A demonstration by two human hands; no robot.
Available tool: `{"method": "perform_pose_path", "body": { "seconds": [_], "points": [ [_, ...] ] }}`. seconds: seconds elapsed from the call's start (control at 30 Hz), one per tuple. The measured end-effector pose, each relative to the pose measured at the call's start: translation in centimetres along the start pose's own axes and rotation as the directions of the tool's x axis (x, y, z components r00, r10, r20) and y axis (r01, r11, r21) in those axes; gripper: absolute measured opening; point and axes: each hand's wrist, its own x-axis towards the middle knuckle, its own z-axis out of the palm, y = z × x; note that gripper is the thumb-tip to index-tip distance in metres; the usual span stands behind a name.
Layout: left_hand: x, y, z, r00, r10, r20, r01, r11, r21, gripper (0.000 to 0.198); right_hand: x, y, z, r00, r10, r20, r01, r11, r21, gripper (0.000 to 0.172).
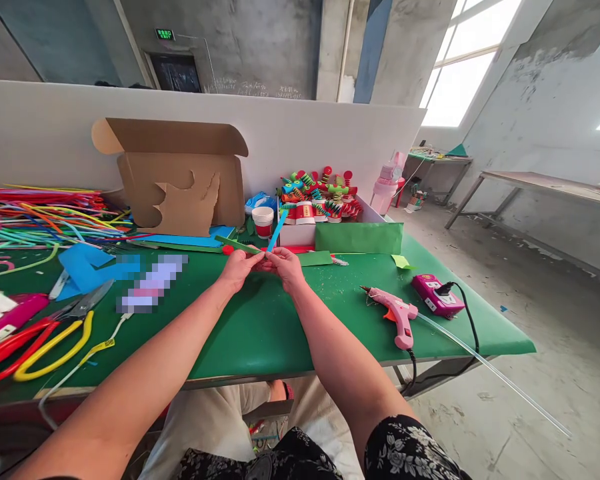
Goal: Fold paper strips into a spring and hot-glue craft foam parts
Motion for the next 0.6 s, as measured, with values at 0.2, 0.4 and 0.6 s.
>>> {"method": "perform_pose_path", "body": {
  "seconds": [0.2, 0.4, 0.6],
  "points": [
    [-0.07, 0.09, -0.01, 1.0, 0.001, 0.007, -0.001, 1.0, 0.0, 0.035, 0.2, 0.1, -0.07, 1.0, -0.015, 0.0, 0.015, 1.0, 0.006, 0.024],
    [-0.09, 0.11, 0.12, 1.0, -0.014, -0.003, 0.014, 0.999, -0.031, 0.036, 0.22, 0.01, 0.01, 0.999, -0.014, -0.03, 0.014, 1.0, 0.011, 0.022],
    [-0.18, 0.19, 0.31, 0.999, -0.032, 0.007, 0.033, 0.998, -0.059, 0.035, -0.03, -0.27, 0.23, 0.998, -0.007, -0.061, 0.008, 1.0, 0.015, 0.024]
  ]
}}
